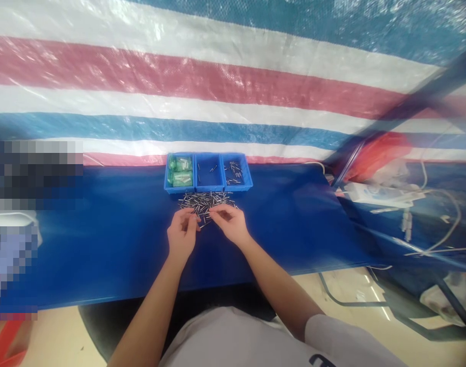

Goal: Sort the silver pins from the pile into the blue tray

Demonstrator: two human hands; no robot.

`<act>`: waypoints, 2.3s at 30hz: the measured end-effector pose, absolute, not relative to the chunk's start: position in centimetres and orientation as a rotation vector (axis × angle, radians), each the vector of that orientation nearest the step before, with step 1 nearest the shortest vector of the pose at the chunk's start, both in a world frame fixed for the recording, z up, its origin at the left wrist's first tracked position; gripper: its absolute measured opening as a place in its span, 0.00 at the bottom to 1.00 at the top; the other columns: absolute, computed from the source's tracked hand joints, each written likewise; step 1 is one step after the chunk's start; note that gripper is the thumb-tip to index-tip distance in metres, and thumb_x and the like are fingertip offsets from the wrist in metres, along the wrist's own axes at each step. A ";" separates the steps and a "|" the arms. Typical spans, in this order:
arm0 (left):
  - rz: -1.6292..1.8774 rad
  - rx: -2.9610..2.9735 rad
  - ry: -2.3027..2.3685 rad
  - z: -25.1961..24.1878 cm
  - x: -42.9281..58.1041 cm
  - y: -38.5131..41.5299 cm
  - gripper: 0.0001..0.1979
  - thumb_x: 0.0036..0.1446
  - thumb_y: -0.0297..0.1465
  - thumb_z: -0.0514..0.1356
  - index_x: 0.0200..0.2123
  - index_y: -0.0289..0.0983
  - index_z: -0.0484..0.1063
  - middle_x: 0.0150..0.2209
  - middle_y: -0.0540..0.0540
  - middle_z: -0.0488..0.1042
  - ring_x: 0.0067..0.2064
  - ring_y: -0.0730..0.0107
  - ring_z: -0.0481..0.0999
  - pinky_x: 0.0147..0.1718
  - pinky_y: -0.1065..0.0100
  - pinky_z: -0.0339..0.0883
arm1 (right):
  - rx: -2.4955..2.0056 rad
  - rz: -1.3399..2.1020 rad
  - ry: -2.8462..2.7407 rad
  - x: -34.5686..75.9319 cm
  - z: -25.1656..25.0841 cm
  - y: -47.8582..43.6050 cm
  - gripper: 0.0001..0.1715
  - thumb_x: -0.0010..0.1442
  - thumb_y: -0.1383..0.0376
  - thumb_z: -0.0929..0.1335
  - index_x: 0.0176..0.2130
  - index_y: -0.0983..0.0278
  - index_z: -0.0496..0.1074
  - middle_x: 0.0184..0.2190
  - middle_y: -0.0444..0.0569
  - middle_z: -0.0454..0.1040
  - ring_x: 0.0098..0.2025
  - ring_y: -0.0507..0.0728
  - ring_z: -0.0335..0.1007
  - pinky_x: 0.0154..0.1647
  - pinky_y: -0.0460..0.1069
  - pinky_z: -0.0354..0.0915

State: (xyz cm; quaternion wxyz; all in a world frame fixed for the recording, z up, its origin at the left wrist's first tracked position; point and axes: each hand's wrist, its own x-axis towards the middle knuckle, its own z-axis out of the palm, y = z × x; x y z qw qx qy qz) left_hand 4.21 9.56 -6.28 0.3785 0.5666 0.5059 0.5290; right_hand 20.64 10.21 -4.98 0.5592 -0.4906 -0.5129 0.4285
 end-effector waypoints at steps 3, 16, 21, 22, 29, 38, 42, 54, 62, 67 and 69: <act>1.354 1.438 1.291 -6.3 4.1 9.6 0.13 0.65 0.38 0.57 0.48 0.37 0.69 0.33 0.47 0.77 0.26 0.75 0.75 0.28 0.72 0.71 | -1.156 1.019 -0.908 21.1 -5.5 10.9 0.16 0.56 0.55 0.74 0.41 0.61 0.79 0.36 0.49 0.81 0.31 0.53 0.75 0.32 0.50 0.73; 1.329 1.434 1.336 -6.4 4.2 9.6 0.11 0.65 0.37 0.57 0.45 0.37 0.71 0.31 0.47 0.76 0.26 0.75 0.75 0.29 0.72 0.70 | -1.394 0.495 -1.455 22.6 -6.2 11.1 0.11 0.64 0.64 0.67 0.43 0.59 0.79 0.40 0.49 0.80 0.44 0.58 0.74 0.45 0.54 0.72; 1.323 1.433 1.347 -6.3 4.2 9.6 0.11 0.64 0.37 0.57 0.44 0.37 0.72 0.31 0.48 0.76 0.26 0.75 0.75 0.29 0.72 0.71 | -1.451 0.356 -1.775 21.9 -6.6 10.9 0.13 0.63 0.67 0.68 0.47 0.59 0.77 0.41 0.48 0.80 0.48 0.61 0.69 0.52 0.58 0.64; 1.319 1.433 1.350 -6.2 4.2 9.6 0.11 0.64 0.37 0.57 0.44 0.37 0.72 0.31 0.47 0.76 0.26 0.75 0.75 0.29 0.72 0.71 | -1.465 0.341 -1.808 21.7 -6.6 10.8 0.13 0.63 0.67 0.68 0.47 0.59 0.77 0.42 0.48 0.80 0.49 0.61 0.68 0.52 0.58 0.63; 1.318 1.408 1.354 -6.1 4.2 9.5 0.11 0.64 0.38 0.58 0.43 0.37 0.72 0.31 0.47 0.76 0.26 0.74 0.75 0.29 0.71 0.71 | -1.516 0.329 -1.821 21.4 -6.4 10.6 0.12 0.60 0.63 0.71 0.46 0.59 0.77 0.40 0.48 0.80 0.49 0.61 0.66 0.51 0.56 0.58; 1.318 1.406 1.347 -6.5 4.1 9.6 0.12 0.63 0.38 0.58 0.43 0.37 0.73 0.31 0.47 0.76 0.26 0.74 0.74 0.28 0.72 0.70 | -1.470 0.403 -2.006 21.4 -6.1 10.3 0.18 0.57 0.72 0.67 0.46 0.59 0.76 0.39 0.47 0.79 0.50 0.60 0.65 0.51 0.56 0.53; 1.321 1.406 1.352 -6.6 4.1 9.6 0.11 0.63 0.38 0.58 0.43 0.37 0.73 0.31 0.47 0.76 0.26 0.74 0.74 0.28 0.71 0.70 | -1.479 0.352 -2.005 21.2 -6.2 10.2 0.17 0.58 0.71 0.67 0.47 0.59 0.75 0.41 0.48 0.79 0.51 0.61 0.65 0.51 0.56 0.53; 1.321 1.396 1.361 -6.5 4.1 9.5 0.11 0.63 0.38 0.58 0.43 0.37 0.73 0.31 0.47 0.76 0.26 0.74 0.75 0.29 0.72 0.71 | -1.466 0.350 -2.019 21.0 -6.7 10.3 0.14 0.60 0.70 0.66 0.45 0.59 0.76 0.40 0.49 0.79 0.50 0.61 0.66 0.51 0.57 0.54; 1.305 1.482 1.407 -6.9 4.0 9.4 0.10 0.63 0.36 0.57 0.43 0.37 0.73 0.30 0.48 0.76 0.26 0.74 0.75 0.29 0.72 0.71 | -1.453 0.348 -2.040 20.9 -6.4 10.2 0.13 0.62 0.72 0.65 0.43 0.59 0.76 0.39 0.48 0.79 0.51 0.61 0.63 0.51 0.57 0.53; 1.331 1.660 1.518 -7.1 4.0 9.4 0.09 0.63 0.33 0.57 0.43 0.38 0.74 0.30 0.49 0.77 0.30 0.72 0.77 0.32 0.71 0.70 | -1.446 0.356 -2.051 21.0 -6.4 10.1 0.13 0.62 0.71 0.65 0.43 0.59 0.75 0.40 0.48 0.79 0.54 0.62 0.62 0.53 0.58 0.52; 1.327 1.714 1.532 -7.1 4.0 9.4 0.09 0.63 0.33 0.57 0.43 0.38 0.75 0.30 0.49 0.77 0.30 0.72 0.77 0.33 0.71 0.70 | -1.437 0.351 -2.047 21.1 -6.4 10.1 0.13 0.62 0.71 0.66 0.44 0.58 0.75 0.39 0.48 0.79 0.55 0.62 0.62 0.54 0.58 0.52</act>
